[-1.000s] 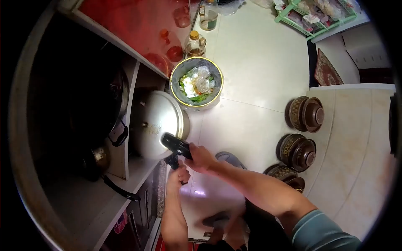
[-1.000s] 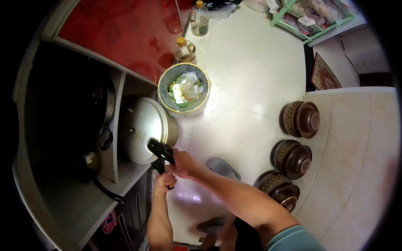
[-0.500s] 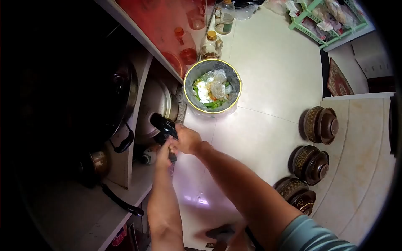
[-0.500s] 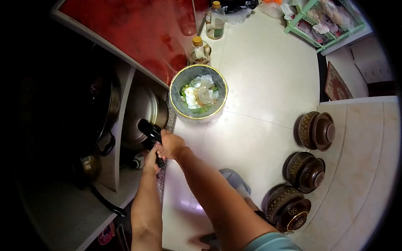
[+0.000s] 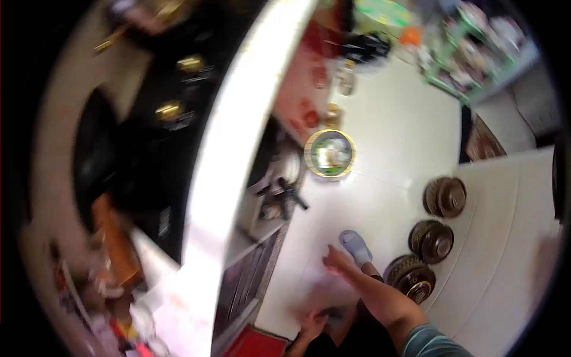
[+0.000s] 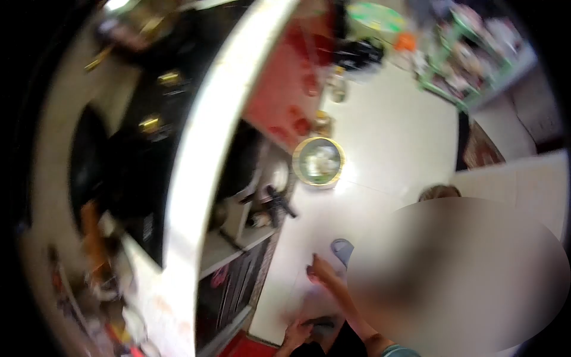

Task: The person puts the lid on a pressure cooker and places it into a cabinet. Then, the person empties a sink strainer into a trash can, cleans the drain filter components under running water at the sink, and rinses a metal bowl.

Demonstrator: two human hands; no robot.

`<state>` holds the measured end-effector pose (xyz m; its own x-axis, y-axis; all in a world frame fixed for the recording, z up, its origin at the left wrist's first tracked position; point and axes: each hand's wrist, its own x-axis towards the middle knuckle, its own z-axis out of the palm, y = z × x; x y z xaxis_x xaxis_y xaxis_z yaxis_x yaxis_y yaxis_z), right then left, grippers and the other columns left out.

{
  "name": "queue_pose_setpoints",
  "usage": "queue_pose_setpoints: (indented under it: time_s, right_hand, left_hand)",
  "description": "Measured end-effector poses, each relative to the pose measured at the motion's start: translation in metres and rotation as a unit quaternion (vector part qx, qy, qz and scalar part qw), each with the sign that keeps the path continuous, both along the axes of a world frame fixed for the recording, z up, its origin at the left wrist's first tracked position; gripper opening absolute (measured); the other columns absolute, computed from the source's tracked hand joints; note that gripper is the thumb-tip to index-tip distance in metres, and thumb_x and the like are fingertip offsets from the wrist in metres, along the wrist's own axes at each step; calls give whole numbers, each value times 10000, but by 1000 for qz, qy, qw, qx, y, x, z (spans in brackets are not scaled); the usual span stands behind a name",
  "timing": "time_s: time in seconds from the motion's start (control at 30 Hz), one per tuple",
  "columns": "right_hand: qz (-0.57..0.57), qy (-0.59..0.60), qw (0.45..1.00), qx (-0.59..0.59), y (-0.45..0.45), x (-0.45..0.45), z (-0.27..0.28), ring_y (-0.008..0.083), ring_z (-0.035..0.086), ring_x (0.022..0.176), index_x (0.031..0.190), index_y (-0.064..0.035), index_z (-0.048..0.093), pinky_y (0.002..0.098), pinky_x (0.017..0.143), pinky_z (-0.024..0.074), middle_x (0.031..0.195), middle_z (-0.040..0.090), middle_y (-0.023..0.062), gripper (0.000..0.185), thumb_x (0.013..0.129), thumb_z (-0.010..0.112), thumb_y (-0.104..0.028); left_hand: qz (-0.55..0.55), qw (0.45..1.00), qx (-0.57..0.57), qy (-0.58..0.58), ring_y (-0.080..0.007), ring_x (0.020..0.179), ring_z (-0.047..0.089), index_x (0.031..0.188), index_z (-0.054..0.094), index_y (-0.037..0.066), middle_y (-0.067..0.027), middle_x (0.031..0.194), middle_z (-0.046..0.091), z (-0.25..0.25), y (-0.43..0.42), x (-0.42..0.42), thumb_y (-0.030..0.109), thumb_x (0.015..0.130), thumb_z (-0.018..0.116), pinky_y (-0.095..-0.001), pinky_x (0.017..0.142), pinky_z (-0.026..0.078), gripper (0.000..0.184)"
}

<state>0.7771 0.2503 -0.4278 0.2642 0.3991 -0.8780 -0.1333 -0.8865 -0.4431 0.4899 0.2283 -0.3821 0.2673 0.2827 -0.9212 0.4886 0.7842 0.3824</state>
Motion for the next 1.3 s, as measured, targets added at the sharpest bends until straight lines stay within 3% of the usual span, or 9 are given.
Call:
queue_pose_setpoints:
  time_s: [0.07,0.13,0.2,0.23,0.4,0.7,0.83,1.0,1.3]
  right_hand:
    - [125,5,987,105,-33,-35,-17,374,615,695,1150,-30,500,452,628,500,798,631,194,409,820,569,-261]
    - [252,-179,929,203,-29,-61,55,378,601,699,999,-44,553,448,655,501,772,620,184,270,817,573,-242]
    - [297,-136,902,284,-12,-79,128,350,607,724,908,-37,557,431,657,488,765,617,170,238,810,573,-254]
    - [308,-95,899,298,-9,-90,155,323,614,718,929,-38,572,413,662,493,760,622,156,243,809,580,-249]
    - [470,51,844,253,21,-159,235,197,655,711,997,-9,596,313,689,515,790,667,118,201,838,550,-123]
    - [621,143,760,127,19,-407,301,201,654,736,1049,57,561,282,674,528,840,655,140,237,873,547,-101]
    - [764,110,595,225,21,-566,353,194,658,761,1052,15,582,307,704,521,867,664,129,262,880,573,-182]
    - [745,177,479,430,12,-740,397,313,598,732,990,-34,590,382,645,485,821,595,134,209,835,586,-174]
    - [703,-69,311,636,-3,-931,315,293,444,1126,1072,-27,544,499,1044,243,1136,500,140,325,812,562,-221]
  left_hand:
    - [-268,947,179,8,-221,923,649,1140,582,29,-116,1007,669,55,-28,-80,288,805,689,-320,818,506,437]
    - [-311,921,176,154,-221,937,647,1133,606,52,-120,1052,661,134,-40,-121,311,822,657,-324,792,521,408]
    - [-380,850,274,241,-228,898,658,1056,654,97,-95,949,688,234,-16,-114,307,817,648,-327,786,521,318]
    - [-94,941,218,241,-243,887,659,1005,669,94,-107,926,684,266,-13,-117,346,796,655,-333,772,523,327]
    - [224,832,353,366,-231,806,672,958,681,62,-138,886,683,315,-28,-188,325,821,604,-335,723,521,306]
    - [709,438,432,346,-112,726,619,956,636,-17,-70,801,665,285,-77,-453,159,900,562,-248,679,501,199]
    - [788,301,398,361,-128,651,613,912,595,0,-76,779,649,287,-134,-569,198,944,516,-246,574,497,215]
    - [749,411,292,430,-172,700,640,881,656,16,-88,773,674,254,-221,-662,232,866,590,-294,653,501,227]
    - [554,591,94,579,-305,935,616,980,661,53,-151,999,655,280,-262,-663,234,798,610,-382,838,476,261]
